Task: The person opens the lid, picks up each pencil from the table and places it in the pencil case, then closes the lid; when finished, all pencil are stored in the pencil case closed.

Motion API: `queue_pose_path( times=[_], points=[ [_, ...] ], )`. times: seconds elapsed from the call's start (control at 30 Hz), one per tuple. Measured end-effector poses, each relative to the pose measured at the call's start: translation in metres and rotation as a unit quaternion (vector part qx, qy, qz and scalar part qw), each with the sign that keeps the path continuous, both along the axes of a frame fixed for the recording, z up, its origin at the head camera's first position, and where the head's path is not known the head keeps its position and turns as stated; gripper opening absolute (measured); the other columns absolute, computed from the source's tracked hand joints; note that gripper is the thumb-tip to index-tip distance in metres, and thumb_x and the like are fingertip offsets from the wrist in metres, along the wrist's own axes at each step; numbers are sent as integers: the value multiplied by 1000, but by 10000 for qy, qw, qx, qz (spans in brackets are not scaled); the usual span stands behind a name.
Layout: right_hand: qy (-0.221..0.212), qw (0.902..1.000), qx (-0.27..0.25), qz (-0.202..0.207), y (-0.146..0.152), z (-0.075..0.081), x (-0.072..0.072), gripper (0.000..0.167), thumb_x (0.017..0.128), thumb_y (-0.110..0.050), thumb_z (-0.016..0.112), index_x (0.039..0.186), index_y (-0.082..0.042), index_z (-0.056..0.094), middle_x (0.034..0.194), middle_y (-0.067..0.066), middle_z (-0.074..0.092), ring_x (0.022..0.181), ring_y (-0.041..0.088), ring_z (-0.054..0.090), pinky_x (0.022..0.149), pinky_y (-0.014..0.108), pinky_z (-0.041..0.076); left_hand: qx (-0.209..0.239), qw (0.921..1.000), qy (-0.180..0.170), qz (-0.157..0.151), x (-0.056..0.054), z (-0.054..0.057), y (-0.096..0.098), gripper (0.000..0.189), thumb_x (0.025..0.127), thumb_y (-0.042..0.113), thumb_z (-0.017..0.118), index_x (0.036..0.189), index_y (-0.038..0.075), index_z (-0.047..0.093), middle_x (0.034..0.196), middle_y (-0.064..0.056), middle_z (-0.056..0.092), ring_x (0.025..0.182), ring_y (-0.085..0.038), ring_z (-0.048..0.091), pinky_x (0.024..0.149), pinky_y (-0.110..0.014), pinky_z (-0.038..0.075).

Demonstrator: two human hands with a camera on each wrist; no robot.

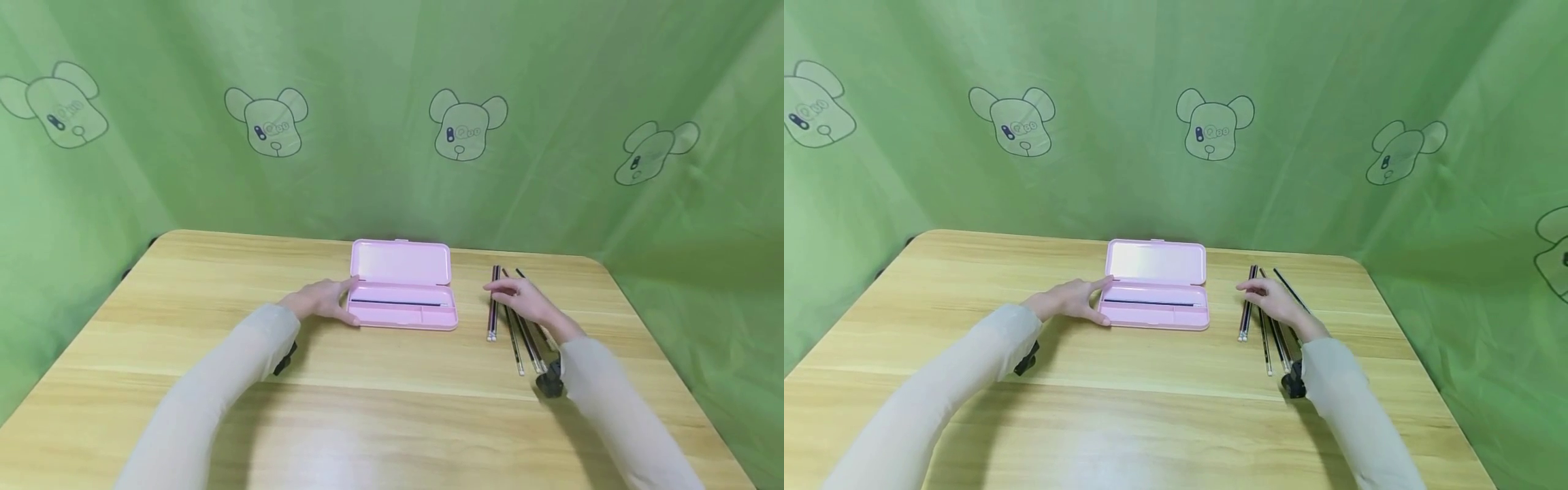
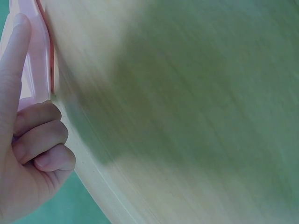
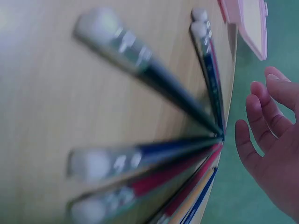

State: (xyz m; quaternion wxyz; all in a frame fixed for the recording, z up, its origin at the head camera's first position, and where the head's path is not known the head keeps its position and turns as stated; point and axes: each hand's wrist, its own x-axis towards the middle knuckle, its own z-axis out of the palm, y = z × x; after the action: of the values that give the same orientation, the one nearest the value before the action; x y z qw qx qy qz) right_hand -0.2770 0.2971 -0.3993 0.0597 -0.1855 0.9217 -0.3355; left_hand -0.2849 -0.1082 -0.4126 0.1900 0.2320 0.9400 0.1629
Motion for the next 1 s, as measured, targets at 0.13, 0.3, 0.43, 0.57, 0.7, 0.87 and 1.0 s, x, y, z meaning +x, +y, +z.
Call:
queue_pose_path(
  times=[0.13,0.3,0.43,0.57,0.7,0.87,1.0],
  points=[
    [-93,9999,-4,-107,13,-1,3,31,92,-6,50,120,8,53,121,29,52,110,42,49,94,51,40,-32,10000,9,16,0,-1,1,105,69,56,70,147,15,15,136,-24,41,124,-34,42,102,-44,35],
    [-154,9994,0,-307,25,2,7,33,93,-9,50,122,8,51,124,30,49,111,43,47,94,53,39,-44,10000,-11,56,0,0,1,104,69,56,70,147,16,15,136,-24,41,124,-34,42,101,-44,36],
    [-232,9981,25,-576,36,2,8,35,93,-12,50,124,6,50,124,29,49,108,40,49,92,50,41,-27,10000,-8,48,0,0,1,104,69,56,70,147,16,15,136,-24,41,124,-34,42,101,-45,36],
    [-217,9967,43,-782,49,0,8,37,93,-12,51,125,7,48,123,30,50,106,39,50,90,47,43,0,10000,-9,38,0,-1,0,104,69,57,70,147,16,15,136,-24,41,124,-34,42,101,-44,36],
    [-141,9956,145,-917,63,-3,10,39,93,-12,50,126,8,47,119,30,51,102,36,51,85,40,44,17,10000,0,31,0,-2,0,104,69,57,70,147,16,15,136,-24,41,124,-34,42,101,-44,36],
    [-236,9931,192,-1131,77,-6,14,38,93,-11,50,126,8,47,115,29,53,100,35,51,79,31,43,-7,10000,27,19,-1,-4,-1,104,69,57,70,147,15,16,136,-24,41,124,-34,42,101,-44,36],
    [-316,9916,382,-1194,84,-6,17,38,92,-9,50,124,10,47,111,30,53,99,38,51,77,36,47,2,10000,46,18,-2,-4,-1,104,69,57,70,147,15,16,135,-24,42,123,-34,43,100,-45,36]
  ],
)
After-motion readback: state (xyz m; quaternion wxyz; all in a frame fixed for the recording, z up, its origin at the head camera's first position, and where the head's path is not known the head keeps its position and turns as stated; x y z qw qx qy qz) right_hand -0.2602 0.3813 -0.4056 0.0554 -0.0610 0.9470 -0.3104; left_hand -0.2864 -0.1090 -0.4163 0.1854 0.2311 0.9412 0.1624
